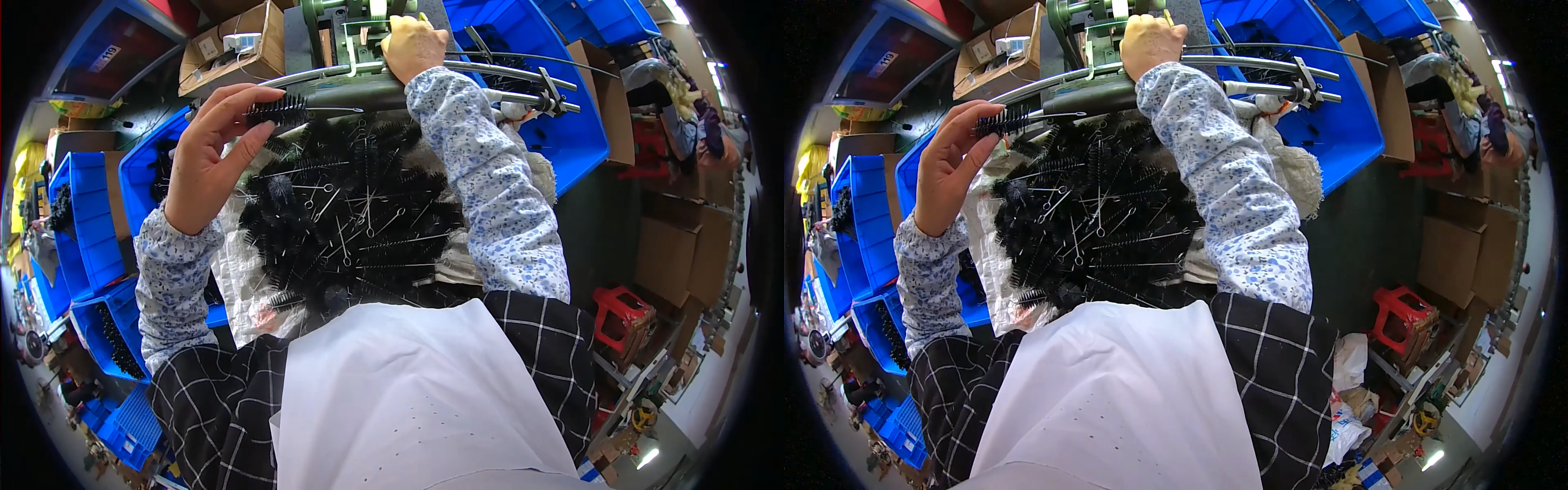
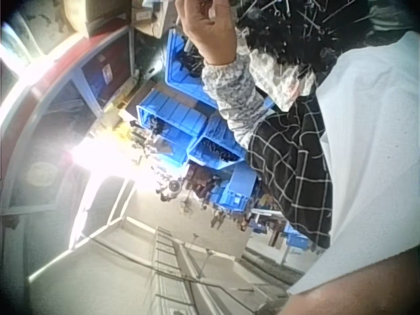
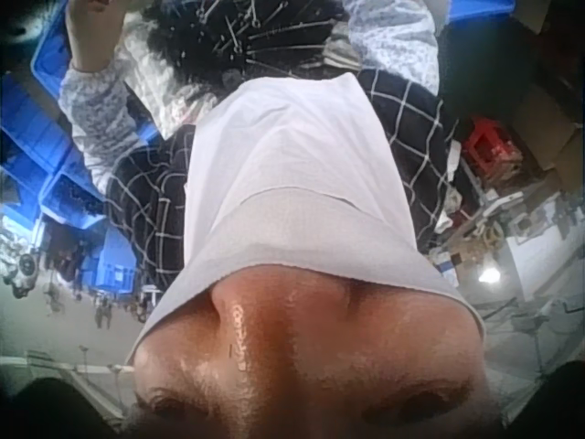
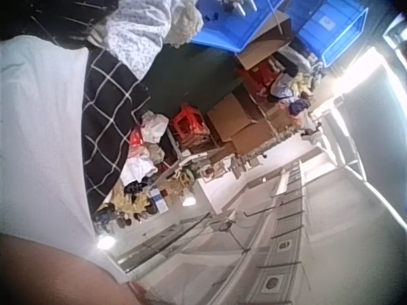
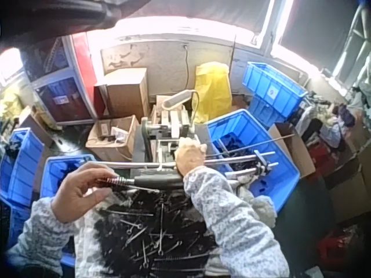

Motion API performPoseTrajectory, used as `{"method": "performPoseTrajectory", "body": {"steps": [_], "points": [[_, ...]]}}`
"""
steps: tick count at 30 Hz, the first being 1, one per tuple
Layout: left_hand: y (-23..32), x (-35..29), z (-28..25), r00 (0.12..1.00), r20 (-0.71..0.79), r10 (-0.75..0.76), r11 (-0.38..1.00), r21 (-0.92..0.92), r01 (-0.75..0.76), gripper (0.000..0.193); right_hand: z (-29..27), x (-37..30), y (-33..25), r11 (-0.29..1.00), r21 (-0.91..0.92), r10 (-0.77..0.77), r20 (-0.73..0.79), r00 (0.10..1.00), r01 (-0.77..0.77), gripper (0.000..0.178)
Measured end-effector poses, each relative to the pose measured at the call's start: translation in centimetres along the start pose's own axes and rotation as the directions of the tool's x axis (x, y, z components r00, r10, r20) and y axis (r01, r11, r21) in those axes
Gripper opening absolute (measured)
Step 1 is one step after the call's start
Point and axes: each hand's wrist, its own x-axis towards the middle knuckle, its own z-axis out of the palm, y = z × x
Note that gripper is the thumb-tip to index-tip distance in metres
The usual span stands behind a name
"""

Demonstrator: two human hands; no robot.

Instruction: The person assembles small black bristle brushes by inserting metal wire loops into the bristle heads. They pick up brushes from a white sack, insert the wire, and place the finished items into a blue bin. The process is repeated continuously throughout the clip.

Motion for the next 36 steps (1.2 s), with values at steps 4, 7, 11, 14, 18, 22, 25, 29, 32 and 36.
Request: {"method": "performPoseTrajectory", "body": {"steps": [4, 7, 11, 14, 18, 22, 25, 29, 32, 36], "points": [[-0.2, 0.0, -0.1, 1.000, -0.004, 0.006, 1.000, -0.018, -0.006, 0.030, -1.0, 0.0, 0.4, 1.000, 0.016, -0.002, 0.052, 0.999, 0.001, 0.020], [-0.6, -0.4, -0.7, 1.000, -0.013, 0.011, 1.000, -0.021, -0.011, 0.029, -1.3, 0.0, 2.8, 0.999, -0.046, -0.002, 0.068, 0.998, 0.005, 0.025], [-1.4, -0.9, -0.6, 0.998, -0.055, 0.037, 0.996, -0.076, -0.042, 0.027, -1.7, -0.2, 5.5, 0.995, -0.096, -0.015, 0.064, 0.998, 0.021, 0.032], [-1.1, -0.3, 0.0, 0.998, -0.025, 0.065, 0.995, -0.070, -0.066, 0.024, -1.9, 0.8, 7.8, 0.998, 0.048, 0.023, 0.084, 0.996, -0.027, 0.023], [-1.2, 1.1, 0.4, 0.992, 0.068, 0.109, 0.994, -0.010, -0.109, 0.021, -1.1, 3.1, 10.6, 0.998, 0.011, -0.067, 0.197, 0.978, 0.067, 0.022], [-1.5, 1.1, 0.4, 0.985, 0.114, 0.127, 0.992, 0.000, -0.127, 0.020, -5.8, 3.7, 11.6, 0.985, -0.144, -0.067, 0.203, 0.977, 0.097, 0.021], [-2.0, 1.5, 1.1, 0.990, 0.083, 0.117, 0.993, -0.023, -0.116, 0.021, -11.8, 1.9, 11.7, 0.971, -0.228, 0.048, -0.135, 0.990, -0.078, 0.021], [-2.1, 2.8, 3.5, 0.986, 0.011, 0.168, 0.984, 0.064, -0.168, 0.021, -13.6, -1.8, 2.7, 0.855, 0.518, -0.260, 0.407, 0.876, 0.013, 0.027], [-1.5, 3.2, 3.8, 0.988, -0.007, 0.152, 0.983, 0.106, -0.150, 0.021, -15.1, -5.3, -3.4, 0.542, 0.816, -0.508, 0.509, 0.695, -0.201, 0.030], [-1.7, 3.5, 3.5, 0.990, -0.003, 0.141, 0.982, 0.131, -0.139, 0.025, -11.8, -5.8, -2.2, 0.685, 0.724, -0.368, 0.435, 0.822, -0.077, 0.037]]}}
